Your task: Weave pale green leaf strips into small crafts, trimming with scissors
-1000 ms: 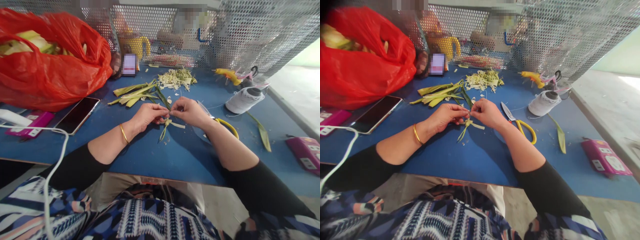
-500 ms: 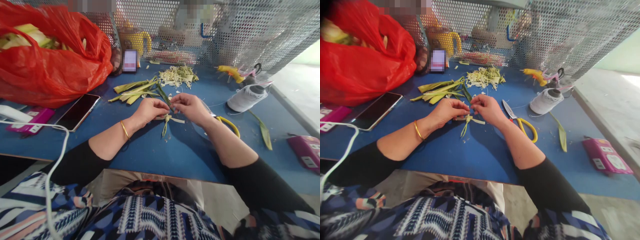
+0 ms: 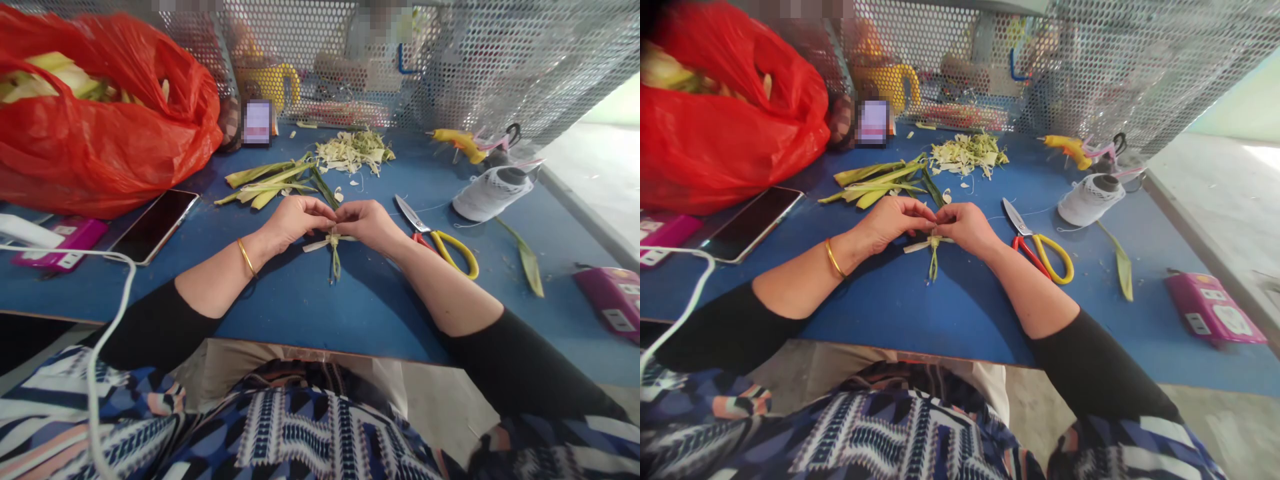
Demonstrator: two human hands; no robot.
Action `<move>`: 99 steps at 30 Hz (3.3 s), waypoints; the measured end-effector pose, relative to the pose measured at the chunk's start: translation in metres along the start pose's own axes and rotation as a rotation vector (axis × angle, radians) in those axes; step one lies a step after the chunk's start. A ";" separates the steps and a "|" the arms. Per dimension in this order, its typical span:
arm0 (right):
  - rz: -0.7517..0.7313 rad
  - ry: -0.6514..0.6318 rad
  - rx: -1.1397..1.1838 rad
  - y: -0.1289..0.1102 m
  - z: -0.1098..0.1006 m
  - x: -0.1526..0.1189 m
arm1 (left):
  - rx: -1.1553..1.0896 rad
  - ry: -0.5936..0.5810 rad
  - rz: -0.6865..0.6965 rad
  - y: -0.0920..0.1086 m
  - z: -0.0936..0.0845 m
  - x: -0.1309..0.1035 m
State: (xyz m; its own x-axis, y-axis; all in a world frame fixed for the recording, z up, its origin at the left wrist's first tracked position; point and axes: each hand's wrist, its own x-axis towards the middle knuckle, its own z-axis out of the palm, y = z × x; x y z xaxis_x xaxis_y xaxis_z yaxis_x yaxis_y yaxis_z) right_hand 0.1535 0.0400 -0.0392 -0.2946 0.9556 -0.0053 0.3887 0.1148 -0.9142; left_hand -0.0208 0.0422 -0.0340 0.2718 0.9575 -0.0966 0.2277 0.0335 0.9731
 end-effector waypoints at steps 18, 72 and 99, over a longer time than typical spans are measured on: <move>0.224 0.162 -0.013 -0.023 0.022 -0.014 | 0.624 0.150 0.404 0.004 0.001 -0.008; -0.323 -0.125 -0.173 -0.025 -0.022 -0.011 | 0.638 0.303 0.059 -0.003 -0.008 0.009; -0.072 0.010 0.239 -0.015 -0.007 -0.003 | -0.088 -0.007 0.195 0.004 -0.015 0.008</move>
State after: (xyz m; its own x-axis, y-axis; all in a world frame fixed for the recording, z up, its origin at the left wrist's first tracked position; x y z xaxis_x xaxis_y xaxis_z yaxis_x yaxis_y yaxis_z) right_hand 0.1551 0.0375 -0.0223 -0.3047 0.9502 0.0658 0.1497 0.1160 -0.9819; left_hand -0.0320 0.0544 -0.0277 0.3093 0.9463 0.0946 0.0878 -0.1275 0.9879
